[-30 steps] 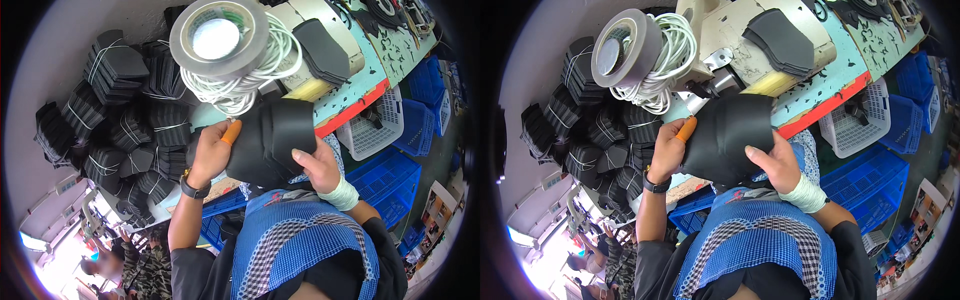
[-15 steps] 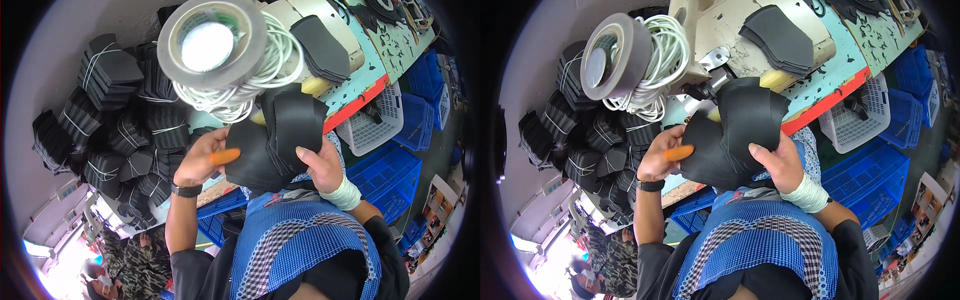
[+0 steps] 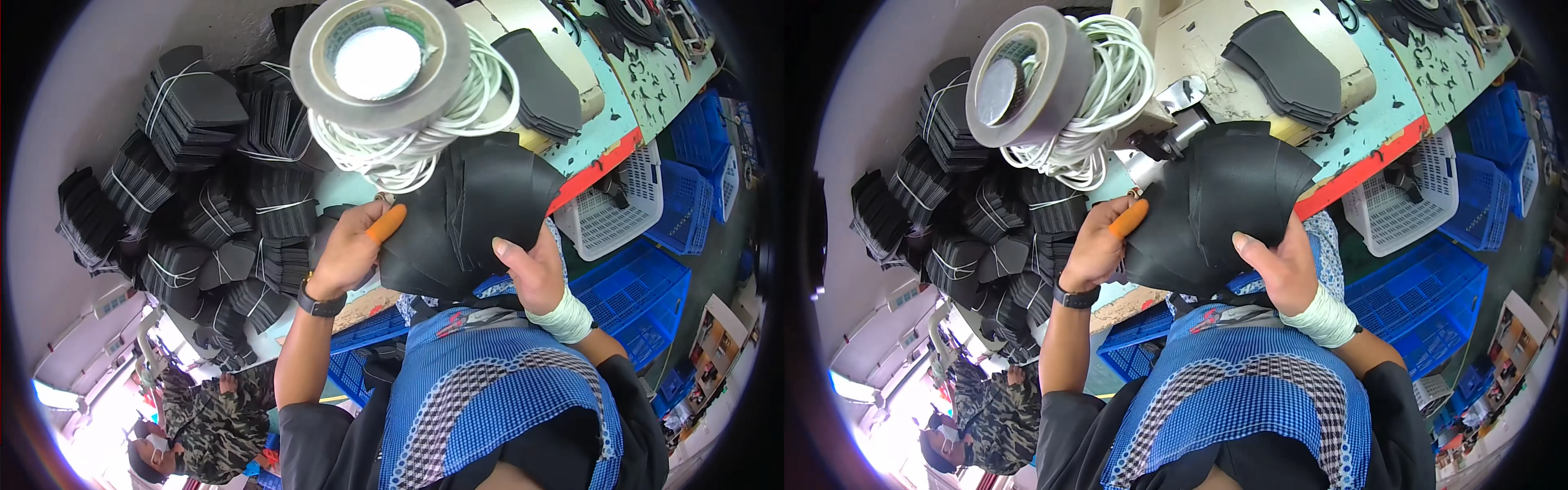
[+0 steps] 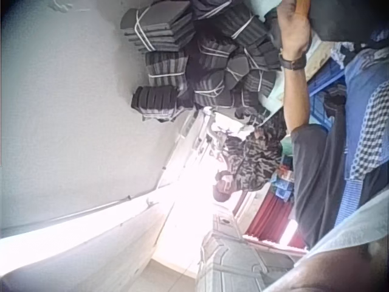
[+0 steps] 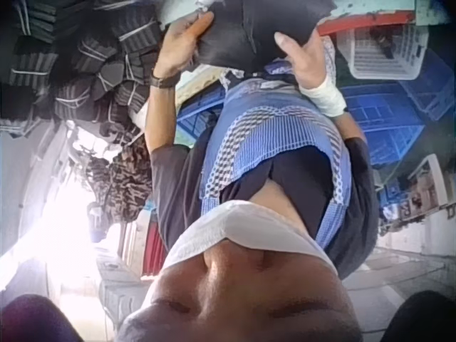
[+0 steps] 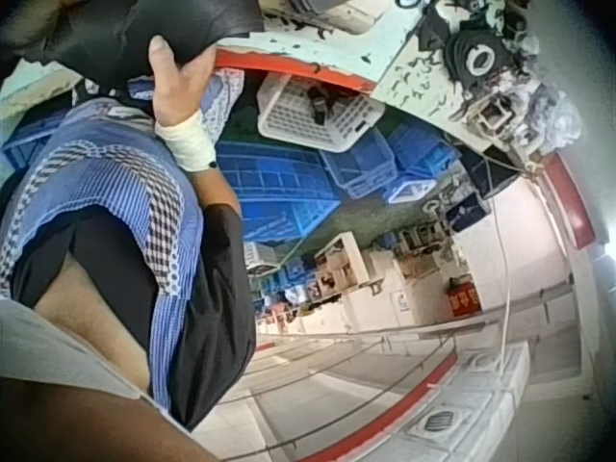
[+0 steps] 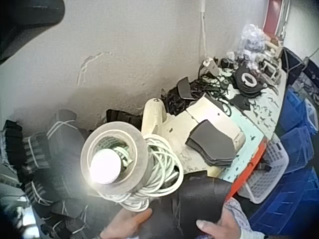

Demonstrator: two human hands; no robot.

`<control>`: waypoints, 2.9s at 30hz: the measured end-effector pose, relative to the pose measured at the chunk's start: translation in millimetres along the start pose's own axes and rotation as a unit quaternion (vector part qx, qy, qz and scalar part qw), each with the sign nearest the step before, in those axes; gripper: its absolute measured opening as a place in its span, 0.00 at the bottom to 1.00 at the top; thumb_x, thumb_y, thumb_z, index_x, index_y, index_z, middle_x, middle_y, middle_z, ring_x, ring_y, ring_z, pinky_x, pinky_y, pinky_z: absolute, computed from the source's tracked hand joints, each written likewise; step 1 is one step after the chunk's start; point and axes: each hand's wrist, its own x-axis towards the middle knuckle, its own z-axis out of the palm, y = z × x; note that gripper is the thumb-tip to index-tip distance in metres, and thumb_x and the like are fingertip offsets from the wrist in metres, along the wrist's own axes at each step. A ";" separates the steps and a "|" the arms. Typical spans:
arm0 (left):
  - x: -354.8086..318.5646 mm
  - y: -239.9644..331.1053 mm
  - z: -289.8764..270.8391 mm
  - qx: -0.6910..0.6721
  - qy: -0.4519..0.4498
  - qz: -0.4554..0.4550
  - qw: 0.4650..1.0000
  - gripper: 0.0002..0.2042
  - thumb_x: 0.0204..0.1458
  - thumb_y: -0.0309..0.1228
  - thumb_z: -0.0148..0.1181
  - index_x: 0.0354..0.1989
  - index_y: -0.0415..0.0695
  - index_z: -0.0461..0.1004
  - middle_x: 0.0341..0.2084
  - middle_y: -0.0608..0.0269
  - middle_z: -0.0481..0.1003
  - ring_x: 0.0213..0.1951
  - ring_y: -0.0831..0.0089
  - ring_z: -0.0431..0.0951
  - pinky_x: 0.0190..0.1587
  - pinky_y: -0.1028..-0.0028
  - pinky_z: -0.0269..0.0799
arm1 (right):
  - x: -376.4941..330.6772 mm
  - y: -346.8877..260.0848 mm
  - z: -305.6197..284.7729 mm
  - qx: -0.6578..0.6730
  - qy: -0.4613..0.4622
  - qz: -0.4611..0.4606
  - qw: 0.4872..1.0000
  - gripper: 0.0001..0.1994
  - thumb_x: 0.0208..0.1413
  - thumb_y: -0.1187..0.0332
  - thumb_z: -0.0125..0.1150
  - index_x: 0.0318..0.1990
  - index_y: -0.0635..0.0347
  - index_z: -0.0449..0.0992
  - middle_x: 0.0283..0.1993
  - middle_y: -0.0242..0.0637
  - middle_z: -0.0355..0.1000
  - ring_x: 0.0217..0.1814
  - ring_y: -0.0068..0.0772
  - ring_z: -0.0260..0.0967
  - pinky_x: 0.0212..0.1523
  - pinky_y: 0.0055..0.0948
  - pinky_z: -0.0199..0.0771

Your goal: The person separates stacks of leather pieces by hand, feeds the pieces individually through a machine, and places the finished pieces onto a stack on the machine table.

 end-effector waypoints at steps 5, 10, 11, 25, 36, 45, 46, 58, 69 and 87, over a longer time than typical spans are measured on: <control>-14.2 22.0 9.1 -0.140 -0.045 0.010 0.989 0.12 0.63 0.29 0.50 0.48 0.32 0.63 0.32 0.55 0.77 0.22 0.73 0.80 0.19 0.79 0.76 | 3.1 -1.1 0.9 -0.027 -0.004 -0.004 1.000 0.26 0.57 0.77 0.54 0.63 0.68 0.57 0.59 0.43 0.64 0.61 0.32 0.64 0.63 0.33 0.63; -5.2 4.7 8.5 -0.088 0.003 0.044 0.995 0.12 0.62 0.28 0.51 0.49 0.34 0.62 0.30 0.55 0.78 0.21 0.74 0.79 0.20 0.80 0.73 | 5.8 -1.1 0.8 -0.045 -0.004 -0.023 0.999 0.26 0.57 0.78 0.54 0.62 0.68 0.57 0.59 0.43 0.64 0.61 0.33 0.63 0.63 0.33 0.63; -7.1 4.6 10.9 -0.113 -0.011 0.062 0.992 0.13 0.62 0.27 0.51 0.51 0.33 0.61 0.30 0.55 0.78 0.23 0.74 0.80 0.21 0.79 0.73 | 6.2 -1.1 -0.6 -0.037 -0.004 -0.021 0.999 0.26 0.57 0.78 0.54 0.63 0.68 0.56 0.59 0.43 0.64 0.61 0.33 0.63 0.63 0.33 0.63; -10.9 3.0 14.1 -0.130 0.009 0.029 0.991 0.16 0.62 0.26 0.49 0.53 0.24 0.62 0.28 0.66 0.67 0.27 0.76 0.77 0.42 0.70 0.82 | 4.1 -0.8 -1.5 -0.060 0.023 -0.003 0.998 0.27 0.56 0.79 0.54 0.63 0.69 0.55 0.59 0.44 0.64 0.62 0.33 0.63 0.64 0.34 0.62; 6.0 1.1 15.5 -0.090 0.035 -0.001 0.995 0.20 0.67 0.35 0.44 0.52 0.24 0.66 0.40 0.41 0.78 0.38 0.59 0.83 0.43 0.66 0.82 | 4.4 -0.1 -1.6 -0.012 0.028 -0.033 0.999 0.27 0.55 0.79 0.54 0.63 0.68 0.55 0.59 0.44 0.64 0.62 0.34 0.64 0.64 0.34 0.62; -4.5 5.5 58.3 -0.046 -0.063 0.034 0.996 0.29 0.65 0.50 0.45 0.57 0.30 0.64 0.55 0.49 0.68 0.55 0.67 0.71 0.52 0.69 0.72 | -18.2 -19.3 -9.0 -0.134 -0.035 -0.018 0.990 0.35 0.47 0.75 0.56 0.65 0.70 0.53 0.59 0.45 0.64 0.61 0.36 0.64 0.64 0.36 0.60; 0.7 -12.6 80.3 -0.038 0.001 0.189 0.981 0.27 0.64 0.46 0.49 0.60 0.35 0.63 0.55 0.57 0.68 0.55 0.70 0.69 0.57 0.71 0.65 | -25.4 -7.1 -5.7 -0.136 -0.032 -0.016 0.990 0.37 0.47 0.73 0.58 0.66 0.71 0.50 0.58 0.47 0.66 0.61 0.37 0.65 0.65 0.37 0.59; -11.6 -25.1 104.1 0.045 -0.076 0.128 0.988 0.17 0.59 0.34 0.60 0.49 0.34 0.68 0.46 0.54 0.75 0.48 0.70 0.76 0.54 0.72 0.70 | 37.3 -131.1 -28.7 -0.600 0.214 -0.591 0.496 0.32 0.28 0.74 0.72 0.51 0.59 0.75 0.43 0.40 0.73 0.43 0.46 0.70 0.51 0.44 0.69; 12.7 22.8 146.6 0.459 0.146 0.369 0.795 0.22 0.44 0.31 0.70 0.46 0.35 0.71 0.44 0.49 0.75 0.46 0.51 0.77 0.48 0.63 0.73 | 102.9 -97.2 -73.7 -0.811 -0.027 -0.457 0.365 0.24 0.51 0.64 0.54 0.57 0.65 0.68 0.55 0.47 0.63 0.59 0.50 0.61 0.50 0.56 0.67; 100.5 90.6 224.2 -0.148 0.147 0.334 0.919 0.30 0.56 0.41 0.61 0.62 0.40 0.58 0.61 0.54 0.62 0.63 0.67 0.62 0.63 0.66 0.60 | 80.3 -135.2 -140.6 -0.218 -0.264 -0.157 0.926 0.42 0.52 0.65 0.67 0.68 0.71 0.48 0.64 0.49 0.62 0.64 0.42 0.62 0.66 0.35 0.58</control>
